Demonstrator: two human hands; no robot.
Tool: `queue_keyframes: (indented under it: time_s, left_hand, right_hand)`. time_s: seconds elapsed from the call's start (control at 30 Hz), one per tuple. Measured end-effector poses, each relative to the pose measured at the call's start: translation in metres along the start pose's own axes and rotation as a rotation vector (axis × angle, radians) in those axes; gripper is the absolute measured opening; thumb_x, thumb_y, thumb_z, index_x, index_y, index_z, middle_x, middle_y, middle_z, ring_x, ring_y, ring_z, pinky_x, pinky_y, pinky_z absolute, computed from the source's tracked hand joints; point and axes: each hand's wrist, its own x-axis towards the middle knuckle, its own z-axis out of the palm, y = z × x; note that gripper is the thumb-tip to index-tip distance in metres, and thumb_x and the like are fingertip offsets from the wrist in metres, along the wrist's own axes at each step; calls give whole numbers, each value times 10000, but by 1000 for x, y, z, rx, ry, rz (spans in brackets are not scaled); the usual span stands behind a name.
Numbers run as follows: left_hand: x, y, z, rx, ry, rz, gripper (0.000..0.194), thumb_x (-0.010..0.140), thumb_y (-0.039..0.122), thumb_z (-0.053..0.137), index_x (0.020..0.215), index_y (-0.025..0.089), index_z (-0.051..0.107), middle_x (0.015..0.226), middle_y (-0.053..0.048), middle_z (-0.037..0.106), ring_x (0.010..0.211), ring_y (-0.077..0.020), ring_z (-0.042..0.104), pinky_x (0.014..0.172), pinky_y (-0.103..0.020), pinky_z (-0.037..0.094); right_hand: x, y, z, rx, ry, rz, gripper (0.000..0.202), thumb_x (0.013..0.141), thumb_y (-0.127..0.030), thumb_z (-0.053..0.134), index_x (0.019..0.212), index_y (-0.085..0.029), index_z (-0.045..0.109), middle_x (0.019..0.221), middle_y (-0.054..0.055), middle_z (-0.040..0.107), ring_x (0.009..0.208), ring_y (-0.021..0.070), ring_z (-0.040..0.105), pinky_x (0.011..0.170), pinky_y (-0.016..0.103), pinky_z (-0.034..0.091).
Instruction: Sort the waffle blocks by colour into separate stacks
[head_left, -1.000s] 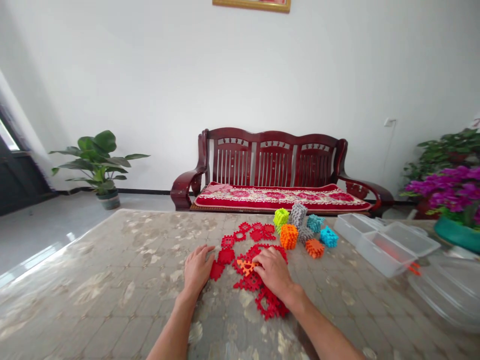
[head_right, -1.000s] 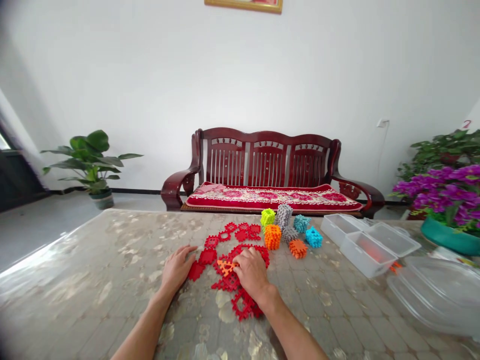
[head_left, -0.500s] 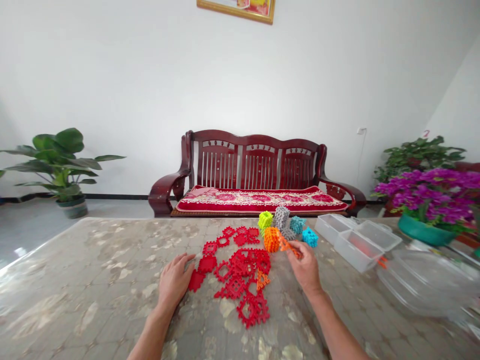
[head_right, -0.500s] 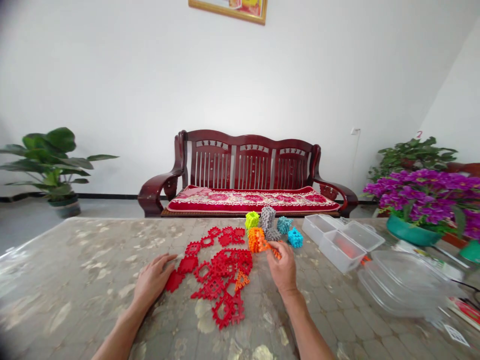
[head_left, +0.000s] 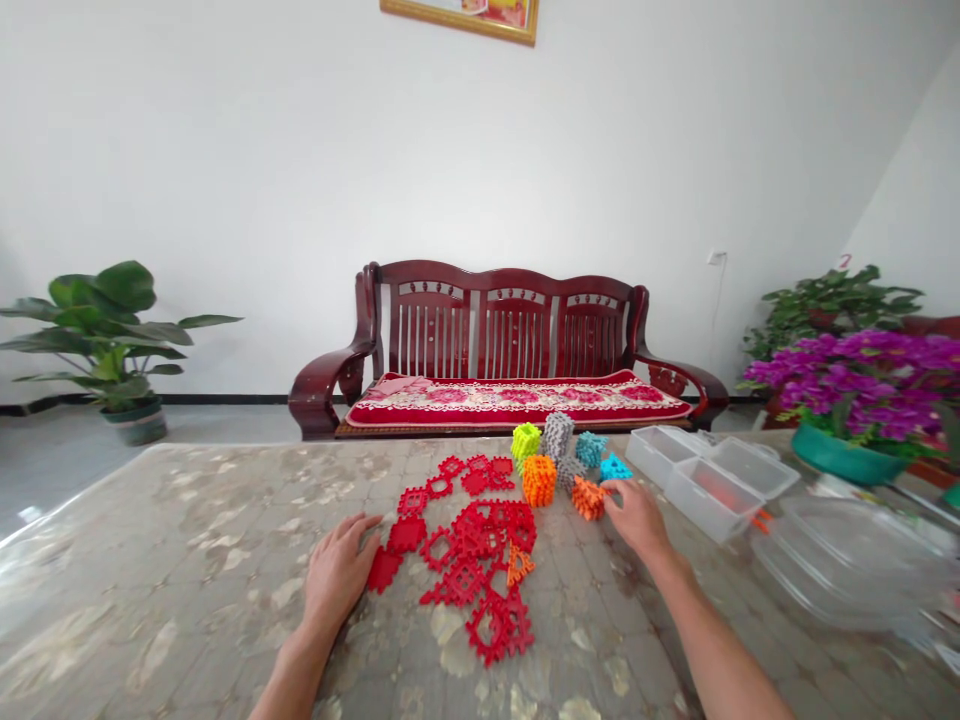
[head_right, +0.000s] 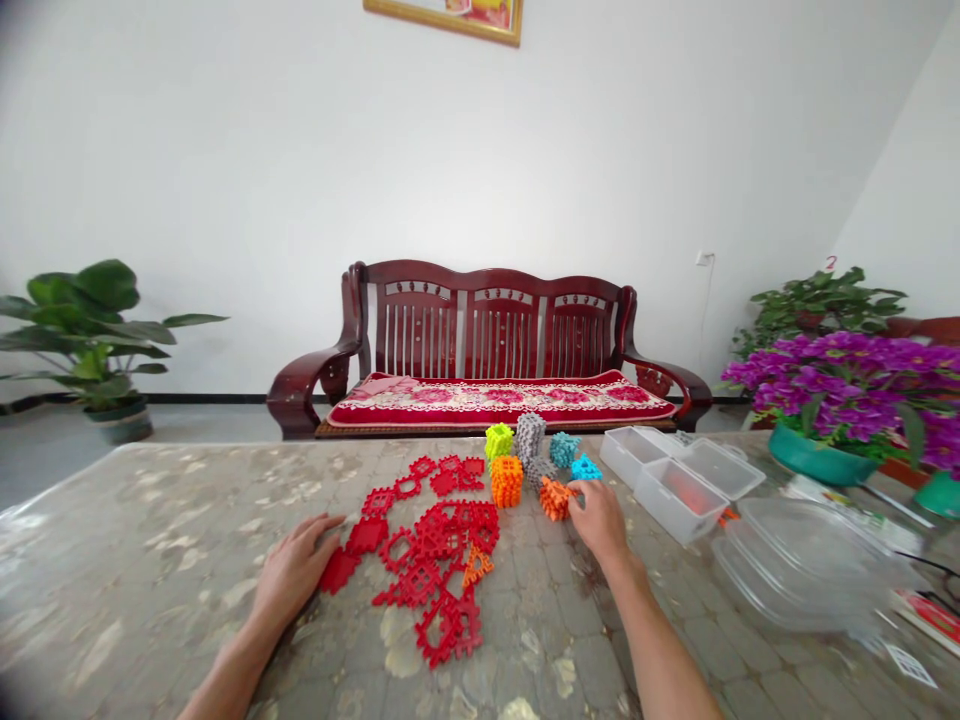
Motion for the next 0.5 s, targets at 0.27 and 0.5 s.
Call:
queue_keyframes:
  time_s: [0.27, 0.5]
  left_hand:
    - [0, 1, -1, -8, 23, 0, 372, 887, 327, 446, 1135, 279, 719, 1302, -41, 659, 1184, -232, 608, 1046, -359, 436]
    - [0, 0, 2, -11, 13, 7, 389, 893, 340, 422, 1153, 276, 705, 1321, -45, 645, 1197, -231, 596, 1054, -362, 421]
  right_hand:
    - [-1, 2, 2, 9, -15, 6, 270, 787, -192, 517, 934, -224, 742, 984, 61, 725, 949, 233, 624, 891, 350, 438]
    - [-7, 2, 0, -41, -39, 16, 304, 802, -211, 538, 1042, -223, 724, 1069, 62, 715, 1006, 238, 615, 916, 355, 429]
